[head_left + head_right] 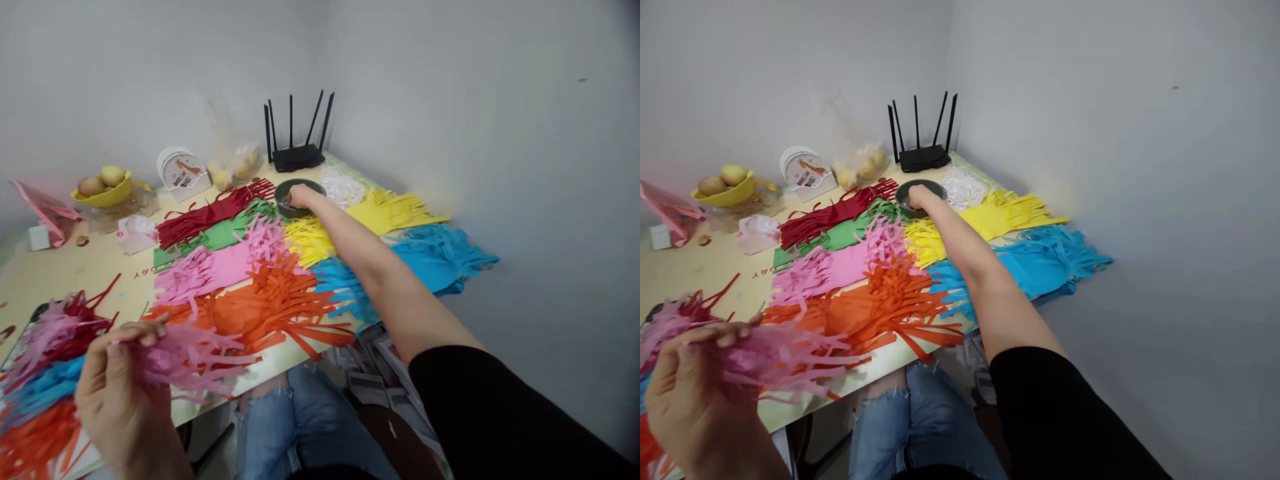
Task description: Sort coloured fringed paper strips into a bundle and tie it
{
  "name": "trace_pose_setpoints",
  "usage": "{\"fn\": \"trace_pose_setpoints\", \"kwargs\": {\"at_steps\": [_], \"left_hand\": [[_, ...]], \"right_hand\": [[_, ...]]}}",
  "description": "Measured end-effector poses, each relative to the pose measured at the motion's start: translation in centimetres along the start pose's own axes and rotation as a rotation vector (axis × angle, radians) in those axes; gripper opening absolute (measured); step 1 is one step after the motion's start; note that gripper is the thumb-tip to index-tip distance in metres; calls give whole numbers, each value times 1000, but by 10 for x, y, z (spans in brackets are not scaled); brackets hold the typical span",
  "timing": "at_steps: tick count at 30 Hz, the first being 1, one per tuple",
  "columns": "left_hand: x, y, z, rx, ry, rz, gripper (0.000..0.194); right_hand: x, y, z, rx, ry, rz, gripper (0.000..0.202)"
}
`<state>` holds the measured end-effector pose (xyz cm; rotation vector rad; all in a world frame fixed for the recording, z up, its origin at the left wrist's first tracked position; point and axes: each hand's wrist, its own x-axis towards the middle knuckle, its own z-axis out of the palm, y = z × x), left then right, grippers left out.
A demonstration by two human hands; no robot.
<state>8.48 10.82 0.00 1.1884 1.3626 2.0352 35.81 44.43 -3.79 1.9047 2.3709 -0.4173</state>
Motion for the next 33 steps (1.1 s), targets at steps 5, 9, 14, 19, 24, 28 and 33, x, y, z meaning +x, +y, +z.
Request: {"fn": "trace_pose_setpoints", "kwargs": {"at_steps": [5, 9, 14, 19, 24, 28, 33], "left_hand": [[0, -15, 6, -2, -66, -148, 9], [-2, -23, 5, 56, -34, -224, 12], [-5, -29, -1, 178, -53, -329, 28], [-6, -28, -5, 188, -111, -300, 29], [-6, -26, -6, 159, -111, -284, 28], [-8, -28, -8, 152, -149, -301, 28], [-11, -24, -12, 147, -153, -279, 25]], "right_hand": [[31, 13, 23, -14, -74, 68, 38], [41, 24, 30, 21, -67, 65, 39], [43, 30, 33, 75, -38, 74, 40], [42, 40, 28, 171, 61, 110, 33], [33, 58, 28, 314, 208, 124, 25], [28, 63, 31, 415, 267, 136, 32], [24, 61, 33, 467, 351, 171, 28]]}}
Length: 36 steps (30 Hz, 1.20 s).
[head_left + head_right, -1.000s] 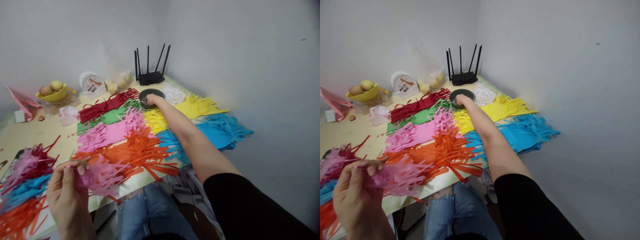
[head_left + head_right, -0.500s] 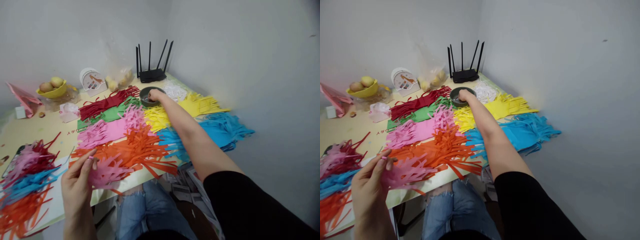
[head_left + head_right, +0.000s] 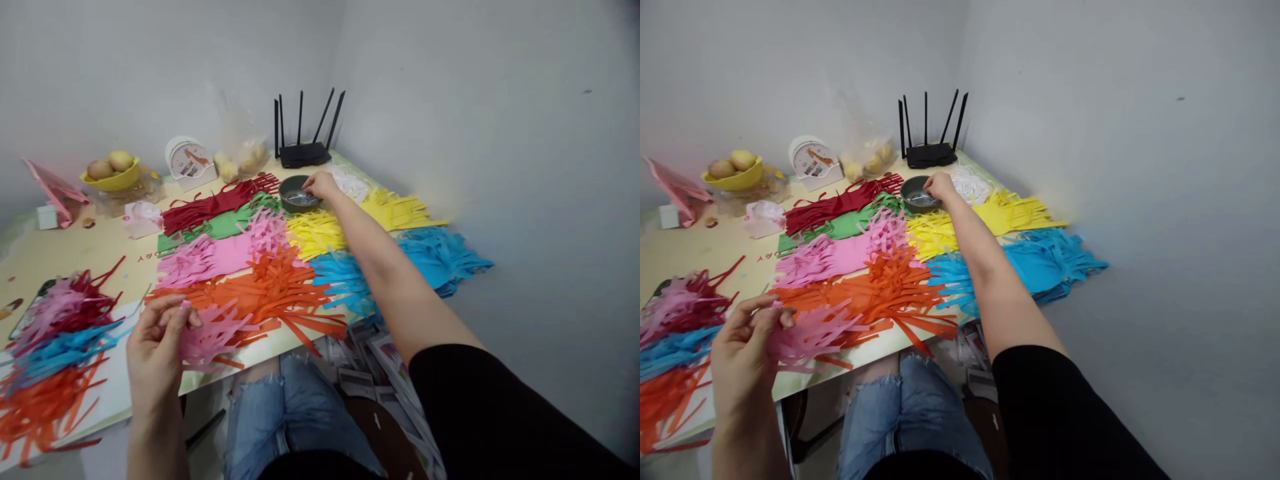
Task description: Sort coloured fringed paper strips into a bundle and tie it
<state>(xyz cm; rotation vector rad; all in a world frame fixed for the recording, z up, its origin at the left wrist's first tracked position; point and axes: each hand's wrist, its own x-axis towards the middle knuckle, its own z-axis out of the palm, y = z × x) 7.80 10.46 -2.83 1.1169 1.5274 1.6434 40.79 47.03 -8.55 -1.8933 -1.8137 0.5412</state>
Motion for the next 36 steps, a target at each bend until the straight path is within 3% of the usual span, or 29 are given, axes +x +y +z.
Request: {"fn": "trace_pose_setpoints", "kwargs": {"at_steps": [6, 11, 14, 17, 20, 22, 36], "left_hand": [[-6, 2, -7, 14, -23, 16, 24], [-7, 1, -12, 89, 30, 57, 18], [-6, 5, -2, 135, 33, 149, 12], [-5, 11, 14, 173, 20, 284, 6], [-8, 14, 24, 210, -1, 366, 4], [-13, 15, 24, 230, -15, 385, 4], [-42, 28, -4, 344, -104, 454, 9]], "right_hand": [[-13, -9, -3, 82, 66, 7, 28], [-50, -49, -13, 256, 52, -158, 33], [-112, -87, -9, 508, -77, -425, 27], [-195, -119, -2, 790, -336, -701, 31], [-262, -137, -3, 889, -513, -771, 29], [-286, -144, -6, 915, -562, -785, 27], [-321, -158, -12, 781, -494, -880, 26]]}}
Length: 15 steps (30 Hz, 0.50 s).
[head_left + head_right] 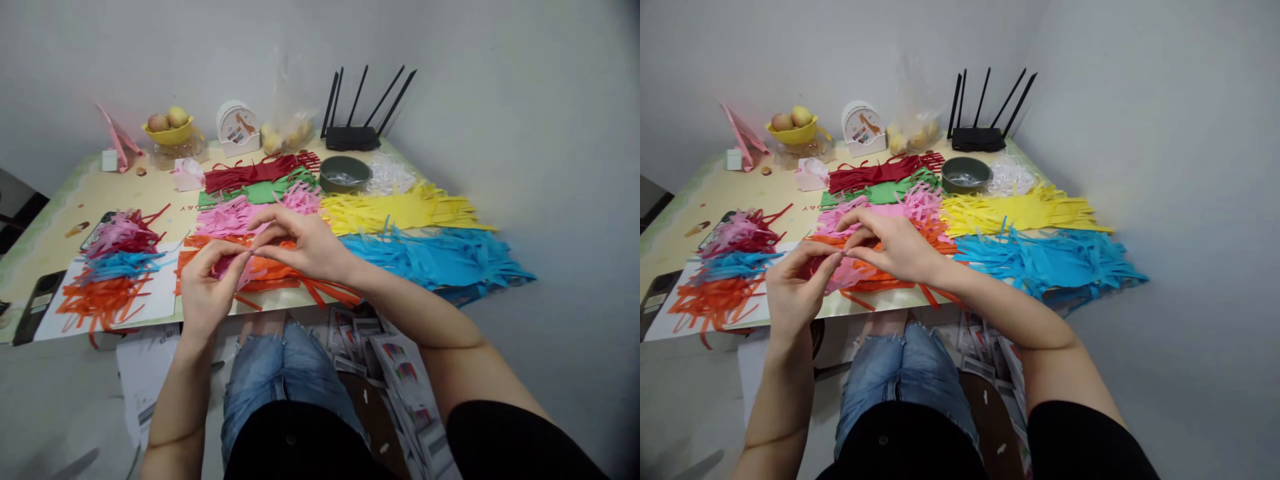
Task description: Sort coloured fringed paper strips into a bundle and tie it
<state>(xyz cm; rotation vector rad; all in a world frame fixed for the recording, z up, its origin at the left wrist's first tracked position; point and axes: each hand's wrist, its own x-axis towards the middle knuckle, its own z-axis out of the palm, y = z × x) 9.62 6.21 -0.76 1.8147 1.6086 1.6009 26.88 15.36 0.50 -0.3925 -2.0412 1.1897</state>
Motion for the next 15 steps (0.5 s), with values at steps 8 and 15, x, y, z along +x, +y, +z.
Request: {"fn": "trace_pose_setpoints", "kwargs": {"at_steps": [8, 15], "left_hand": [[-1, -4, -8, -8, -81, -52, 10], [-6, -7, -4, 4, -3, -70, 5]], "right_hand": [[-3, 2, 11, 15, 42, -2, 23], [-5, 2, 16, -48, 62, -30, 23]]}}
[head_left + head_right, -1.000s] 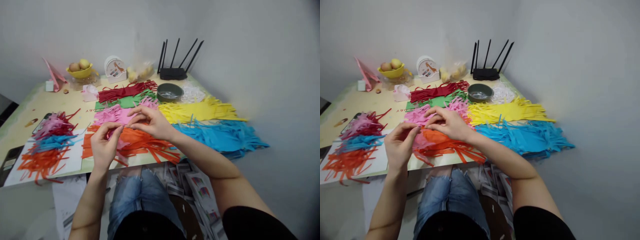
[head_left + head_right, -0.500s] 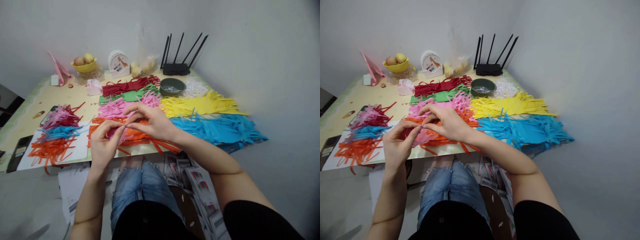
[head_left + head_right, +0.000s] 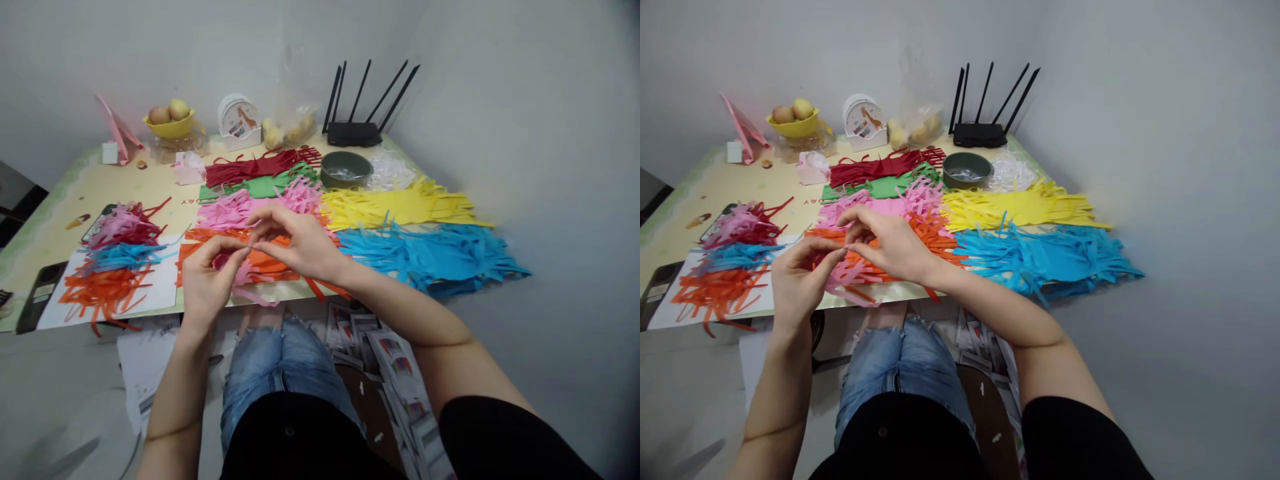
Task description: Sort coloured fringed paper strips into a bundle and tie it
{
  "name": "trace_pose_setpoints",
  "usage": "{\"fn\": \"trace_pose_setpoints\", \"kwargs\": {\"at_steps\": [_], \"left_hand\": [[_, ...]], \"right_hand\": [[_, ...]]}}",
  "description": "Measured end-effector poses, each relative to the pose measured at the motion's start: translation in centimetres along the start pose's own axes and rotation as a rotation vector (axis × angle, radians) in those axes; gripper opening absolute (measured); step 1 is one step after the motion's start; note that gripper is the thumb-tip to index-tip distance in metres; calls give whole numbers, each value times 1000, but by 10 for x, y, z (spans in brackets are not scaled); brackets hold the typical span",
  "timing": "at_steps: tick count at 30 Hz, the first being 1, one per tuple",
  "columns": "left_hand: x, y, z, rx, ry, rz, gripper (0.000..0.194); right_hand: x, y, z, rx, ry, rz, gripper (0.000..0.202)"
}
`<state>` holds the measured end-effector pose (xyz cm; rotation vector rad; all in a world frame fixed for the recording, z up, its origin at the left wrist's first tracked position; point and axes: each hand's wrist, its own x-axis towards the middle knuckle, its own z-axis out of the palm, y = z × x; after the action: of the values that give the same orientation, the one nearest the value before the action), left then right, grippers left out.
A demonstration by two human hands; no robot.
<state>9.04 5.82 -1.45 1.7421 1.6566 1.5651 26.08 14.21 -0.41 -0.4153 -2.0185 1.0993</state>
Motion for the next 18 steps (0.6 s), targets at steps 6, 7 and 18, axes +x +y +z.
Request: {"fn": "trace_pose_setpoints", "kwargs": {"at_steps": [6, 7, 18], "left_hand": [[-7, -2, 5, 29, 35, -19, 6], [-10, -3, 8, 27, 71, -16, 6], [-26, -15, 18, -106, 184, -55, 8]], "right_hand": [[1, 2, 3, 95, -15, 69, 27], [0, 4, 5, 119, 1, 77, 26], [-3, 17, 21, 267, 88, 82, 31]]}}
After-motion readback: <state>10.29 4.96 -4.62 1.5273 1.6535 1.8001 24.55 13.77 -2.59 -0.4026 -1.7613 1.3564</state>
